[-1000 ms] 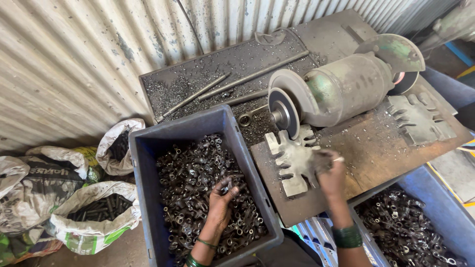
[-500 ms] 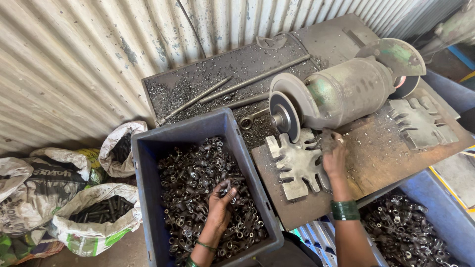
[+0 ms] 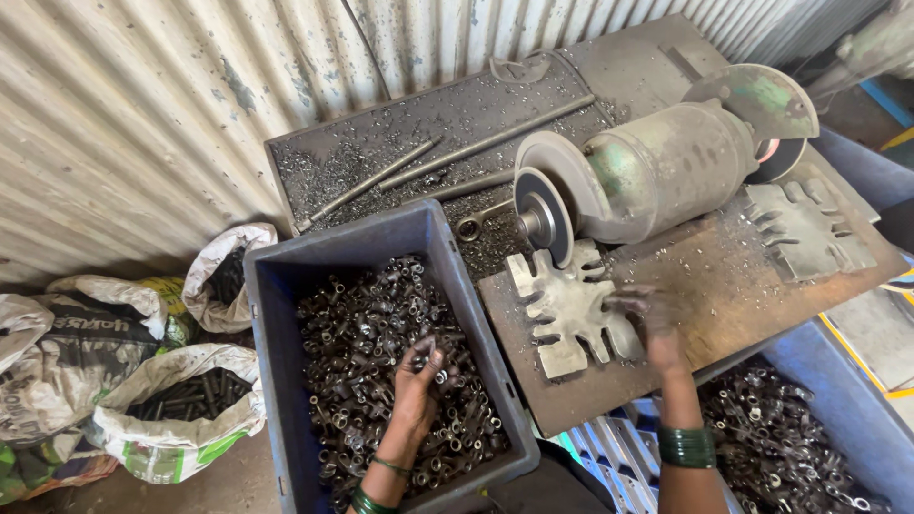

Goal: The person picks small metal castings one at a time from a bin, holds each against a running bench grinder to grind its edges, producing sparks, then places the ground piece into a second bin. The person repeats this pick-grind-place cycle throughout the episode.

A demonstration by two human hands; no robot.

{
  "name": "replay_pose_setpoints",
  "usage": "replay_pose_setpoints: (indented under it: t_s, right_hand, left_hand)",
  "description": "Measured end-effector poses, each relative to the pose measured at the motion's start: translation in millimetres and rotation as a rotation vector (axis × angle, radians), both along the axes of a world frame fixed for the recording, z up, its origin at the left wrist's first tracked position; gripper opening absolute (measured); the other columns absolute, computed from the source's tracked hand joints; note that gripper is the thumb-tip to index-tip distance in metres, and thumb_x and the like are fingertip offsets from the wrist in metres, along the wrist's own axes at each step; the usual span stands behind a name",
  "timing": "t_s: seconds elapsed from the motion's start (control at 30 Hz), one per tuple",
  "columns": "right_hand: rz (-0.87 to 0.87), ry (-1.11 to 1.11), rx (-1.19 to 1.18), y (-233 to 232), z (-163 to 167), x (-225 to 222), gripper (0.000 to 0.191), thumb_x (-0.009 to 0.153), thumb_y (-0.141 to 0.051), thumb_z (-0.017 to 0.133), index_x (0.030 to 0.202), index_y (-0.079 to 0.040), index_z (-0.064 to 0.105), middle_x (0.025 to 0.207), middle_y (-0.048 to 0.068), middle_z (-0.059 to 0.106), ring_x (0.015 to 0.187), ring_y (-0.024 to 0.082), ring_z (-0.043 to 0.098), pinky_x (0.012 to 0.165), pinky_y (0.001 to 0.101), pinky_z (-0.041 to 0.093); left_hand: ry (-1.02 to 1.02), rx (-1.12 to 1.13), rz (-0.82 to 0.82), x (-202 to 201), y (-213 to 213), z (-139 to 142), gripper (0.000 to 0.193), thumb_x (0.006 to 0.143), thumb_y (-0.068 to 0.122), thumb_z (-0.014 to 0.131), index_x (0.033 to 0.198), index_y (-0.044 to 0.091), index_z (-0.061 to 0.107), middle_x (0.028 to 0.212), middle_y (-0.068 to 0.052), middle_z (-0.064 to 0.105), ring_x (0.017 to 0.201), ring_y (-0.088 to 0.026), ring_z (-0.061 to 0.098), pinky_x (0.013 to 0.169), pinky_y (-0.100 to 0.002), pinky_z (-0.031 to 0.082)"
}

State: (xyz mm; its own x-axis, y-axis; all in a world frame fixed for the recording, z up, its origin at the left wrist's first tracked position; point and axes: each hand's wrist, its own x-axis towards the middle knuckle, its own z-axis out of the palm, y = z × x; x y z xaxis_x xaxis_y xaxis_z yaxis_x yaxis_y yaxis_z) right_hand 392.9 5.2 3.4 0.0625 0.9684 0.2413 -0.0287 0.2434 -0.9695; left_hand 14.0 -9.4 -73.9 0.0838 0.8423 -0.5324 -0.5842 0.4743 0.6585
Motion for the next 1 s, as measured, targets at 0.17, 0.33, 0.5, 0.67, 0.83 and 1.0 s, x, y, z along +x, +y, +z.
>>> replay_pose_setpoints:
  t_s: [0.17, 0.33, 0.5, 0.67, 0.83, 1.0]
  right_hand:
    - [-0.644, -0.965, 0.004, -20.4, 4.8, -19.6, 0.063, 0.105, -0.055, 0.048, 0.134, -0.002, 0.061, 0.124, 0.018, 0.071, 0.120, 0.037, 0.065, 0.108, 0.0505, 0.042]
    - [-0.280, -0.869, -0.250, -24.3, -11.1, -65.0, 0.054, 0.098, -0.048, 0.052, 0.135, -0.008, 0.061, 0.125, 0.015, 0.071, 0.109, 0.030, 0.072, 0.100, 0.0431, 0.053]
    - [-0.459, -1.363, 0.298, -28.3, -10.8, -105.3, 0.055, 0.103, -0.047, 0.049, 0.141, -0.009, 0.055, 0.143, 0.015, 0.065, 0.129, 0.038, 0.064, 0.112, 0.0584, 0.037]
    - [0.129, -0.954, -0.040, -32.5, -19.6, -147.1, 0.070, 0.102, -0.056, 0.038, 0.157, -0.012, 0.044, 0.150, 0.020, 0.058, 0.137, 0.031, 0.052, 0.122, 0.0519, 0.027]
    - [-0.373, -1.284, -0.235, -32.2, -35.5, -147.0, 0.083, 0.090, -0.044, 0.062, 0.158, -0.007, 0.034, 0.144, 0.018, 0.049, 0.141, 0.031, 0.039, 0.130, 0.0552, 0.013]
    - [0.288, -0.787, 0.008, -72.7, -23.2, -142.3, 0.074, 0.096, -0.042, 0.066, 0.156, -0.008, 0.040, 0.161, 0.018, 0.040, 0.151, 0.036, 0.036, 0.122, 0.0554, 0.026]
  left_hand:
    - [-0.026, 0.048, -0.004, 1.0, 1.6, 1.0, 0.035, 0.089, 0.018, 0.072, 0.122, 0.009, 0.063, 0.103, -0.008, 0.073, 0.081, -0.022, 0.071, 0.070, -0.036, 0.064]
    - [-0.067, 0.070, -0.020, 2.9, 1.7, 1.7, 0.031, 0.090, 0.014, 0.072, 0.119, 0.009, 0.062, 0.104, -0.006, 0.071, 0.086, -0.021, 0.070, 0.073, -0.036, 0.063]
    - [-0.066, 0.059, -0.034, 1.2, 3.2, 5.2, 0.029, 0.090, 0.010, 0.071, 0.118, 0.007, 0.062, 0.105, -0.006, 0.069, 0.090, -0.022, 0.070, 0.079, -0.039, 0.063]
    - [-0.183, 0.088, 0.002, 2.8, 7.2, 7.7, 0.026, 0.091, 0.007, 0.065, 0.118, 0.008, 0.062, 0.101, -0.006, 0.069, 0.090, -0.023, 0.071, 0.081, -0.042, 0.062]
    - [-0.207, 0.082, 0.065, 2.5, 6.9, 5.6, 0.028, 0.092, 0.007, 0.065, 0.120, 0.008, 0.062, 0.097, -0.006, 0.069, 0.088, -0.023, 0.070, 0.081, -0.042, 0.060]
    - [-0.233, 0.066, 0.072, 5.4, 5.8, 2.9, 0.026, 0.092, 0.007, 0.065, 0.118, 0.008, 0.061, 0.096, -0.006, 0.070, 0.089, -0.023, 0.071, 0.084, -0.044, 0.062]
